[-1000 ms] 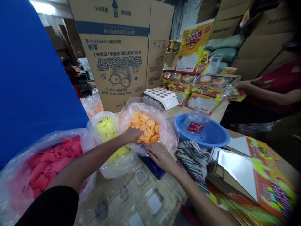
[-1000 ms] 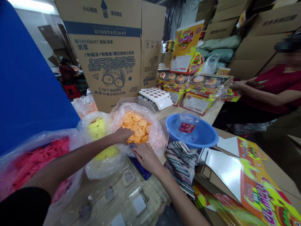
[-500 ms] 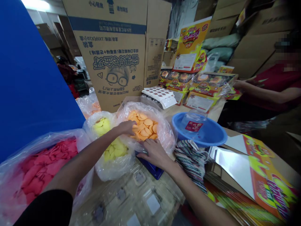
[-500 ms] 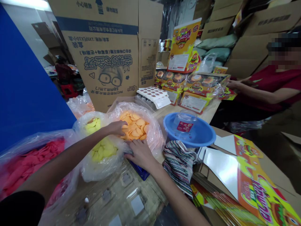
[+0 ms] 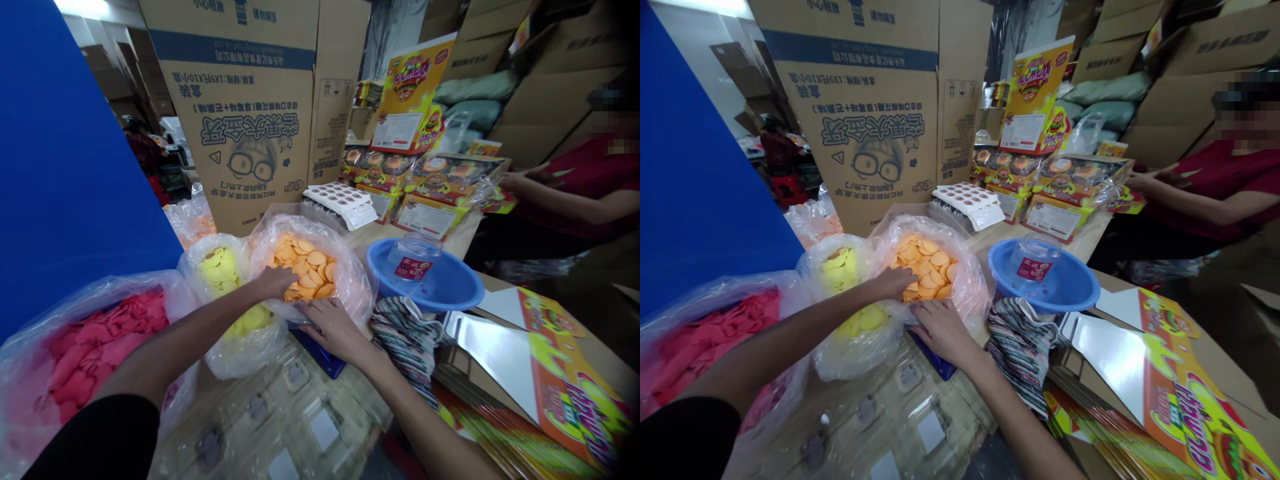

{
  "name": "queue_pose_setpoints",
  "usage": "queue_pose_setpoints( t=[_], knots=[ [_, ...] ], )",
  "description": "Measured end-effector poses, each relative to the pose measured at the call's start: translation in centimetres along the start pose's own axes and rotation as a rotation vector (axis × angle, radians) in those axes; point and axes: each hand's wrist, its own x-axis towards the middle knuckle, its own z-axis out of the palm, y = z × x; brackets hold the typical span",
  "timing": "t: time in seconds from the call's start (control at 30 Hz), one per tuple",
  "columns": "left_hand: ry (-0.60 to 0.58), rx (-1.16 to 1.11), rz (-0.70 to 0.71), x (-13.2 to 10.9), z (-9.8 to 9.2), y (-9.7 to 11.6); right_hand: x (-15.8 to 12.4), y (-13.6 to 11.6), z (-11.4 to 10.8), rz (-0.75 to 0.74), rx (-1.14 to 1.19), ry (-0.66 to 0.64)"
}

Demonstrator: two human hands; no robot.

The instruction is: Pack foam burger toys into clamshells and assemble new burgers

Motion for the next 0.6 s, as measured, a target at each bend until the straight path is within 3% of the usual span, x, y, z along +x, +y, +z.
queue_pose_setpoints(
  t=[0.2,0.4,0.6],
  knots=[
    [0.135,-0.325,-0.127,-0.2,-1.7,-1.9,-0.6,0.6,-0.1,-0.009,0.064,0.026],
    [0.433,-0.708,-0.438,0.0,-3.2,-4.4,-0.5,1.1,0.2,-0.006,0.087,0.047],
    [0.655,-1.273,-0.619,1.2,-4.0,-4.5,-0.4,1.0,0.2,0.005,0.108,0.057]
  ],
)
